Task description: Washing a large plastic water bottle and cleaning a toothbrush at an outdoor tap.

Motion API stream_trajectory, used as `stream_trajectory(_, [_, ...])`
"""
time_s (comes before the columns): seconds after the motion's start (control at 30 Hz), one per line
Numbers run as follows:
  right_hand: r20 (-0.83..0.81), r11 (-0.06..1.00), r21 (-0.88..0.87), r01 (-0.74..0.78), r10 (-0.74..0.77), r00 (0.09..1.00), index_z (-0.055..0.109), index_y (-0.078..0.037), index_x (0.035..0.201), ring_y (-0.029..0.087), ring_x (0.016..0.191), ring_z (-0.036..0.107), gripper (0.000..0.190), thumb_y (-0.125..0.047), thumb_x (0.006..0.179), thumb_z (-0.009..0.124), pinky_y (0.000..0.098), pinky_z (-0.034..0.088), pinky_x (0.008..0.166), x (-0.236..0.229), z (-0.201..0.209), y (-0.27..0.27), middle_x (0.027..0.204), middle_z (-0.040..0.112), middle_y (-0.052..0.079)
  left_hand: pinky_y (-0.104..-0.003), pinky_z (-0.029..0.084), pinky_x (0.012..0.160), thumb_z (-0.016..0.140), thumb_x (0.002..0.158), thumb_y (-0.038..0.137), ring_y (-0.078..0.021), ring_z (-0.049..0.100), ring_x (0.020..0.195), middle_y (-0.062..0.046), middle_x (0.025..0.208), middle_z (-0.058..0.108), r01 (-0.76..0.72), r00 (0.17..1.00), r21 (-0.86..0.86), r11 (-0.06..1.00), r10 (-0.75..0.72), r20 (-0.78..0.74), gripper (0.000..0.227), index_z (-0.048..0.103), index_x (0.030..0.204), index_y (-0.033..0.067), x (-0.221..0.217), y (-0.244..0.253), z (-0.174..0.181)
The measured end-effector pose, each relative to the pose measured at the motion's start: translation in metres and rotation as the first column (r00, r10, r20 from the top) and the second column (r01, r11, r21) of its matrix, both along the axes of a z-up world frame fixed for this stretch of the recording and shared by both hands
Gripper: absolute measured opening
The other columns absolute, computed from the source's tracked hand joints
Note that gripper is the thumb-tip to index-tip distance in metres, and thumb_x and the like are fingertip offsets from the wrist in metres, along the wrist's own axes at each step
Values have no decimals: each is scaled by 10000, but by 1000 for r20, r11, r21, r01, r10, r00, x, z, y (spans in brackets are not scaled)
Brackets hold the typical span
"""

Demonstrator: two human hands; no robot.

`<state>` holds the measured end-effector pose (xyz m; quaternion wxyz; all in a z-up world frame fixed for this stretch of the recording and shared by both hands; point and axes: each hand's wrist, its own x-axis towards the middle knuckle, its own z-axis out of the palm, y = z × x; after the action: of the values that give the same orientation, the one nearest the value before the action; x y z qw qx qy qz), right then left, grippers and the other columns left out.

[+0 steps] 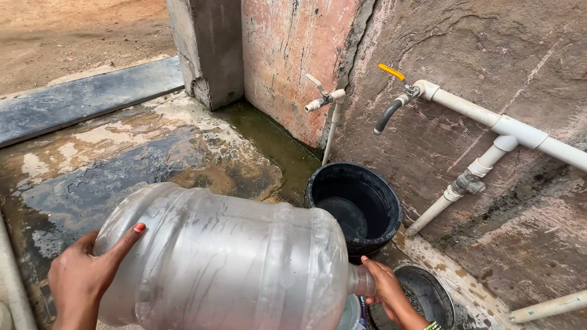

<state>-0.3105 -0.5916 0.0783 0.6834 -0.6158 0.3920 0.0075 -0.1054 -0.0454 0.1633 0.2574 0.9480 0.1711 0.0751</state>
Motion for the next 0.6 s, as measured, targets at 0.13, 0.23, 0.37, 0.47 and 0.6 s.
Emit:
stream_trajectory(0.13, [-60,1000,11,8,-8,998,680,-15,991,168,479,590,472,-479,918,631,267,399,337,-1,-10,-7,686,633,106,-492,537,992,654,617,928,-452,708,1115,-329,1077,751,38,999,13,999,-38,7,1194,712,1333,-26,-8,-10,12])
stream_trajectory(0.23, [-84,999,5,34,-33,996,676,-37,1002,161,491,599,452,-477,909,630,276,408,345,3,-21,-17,683,627,78,-494,553,997,608,628,911,-444,734,1095,-313,1040,756,62,997,-14,998,-62,-50,1148,737,1311,-2,-17,-21,32])
stream_trajectory(0.37, [-75,997,43,64,-61,995,676,-5,997,188,431,450,494,-490,902,660,296,336,314,22,-115,-83,653,550,99,-505,551,988,620,600,904,-442,719,1109,-301,1071,742,117,992,-37,992,-118,-46,1159,709,1327,7,4,-12,12])
stream_trajectory(0.47, [104,957,255,135,-166,981,672,107,1094,213,623,754,461,-317,915,641,340,614,472,20,-117,-86,821,743,192,-504,564,999,658,545,891,-416,731,1140,-287,1122,744,183,973,-33,983,-186,-134,1198,696,1326,-16,-3,-18,23])
stream_trajectory(0.6, [-151,987,22,160,-155,976,666,67,1048,173,399,550,532,-449,919,669,285,370,309,11,-50,-46,683,629,132,-504,574,1002,713,485,870,-398,721,1182,-283,1197,729,221,953,-15,975,-219,-209,1290,602,1416,-16,1,-17,9])
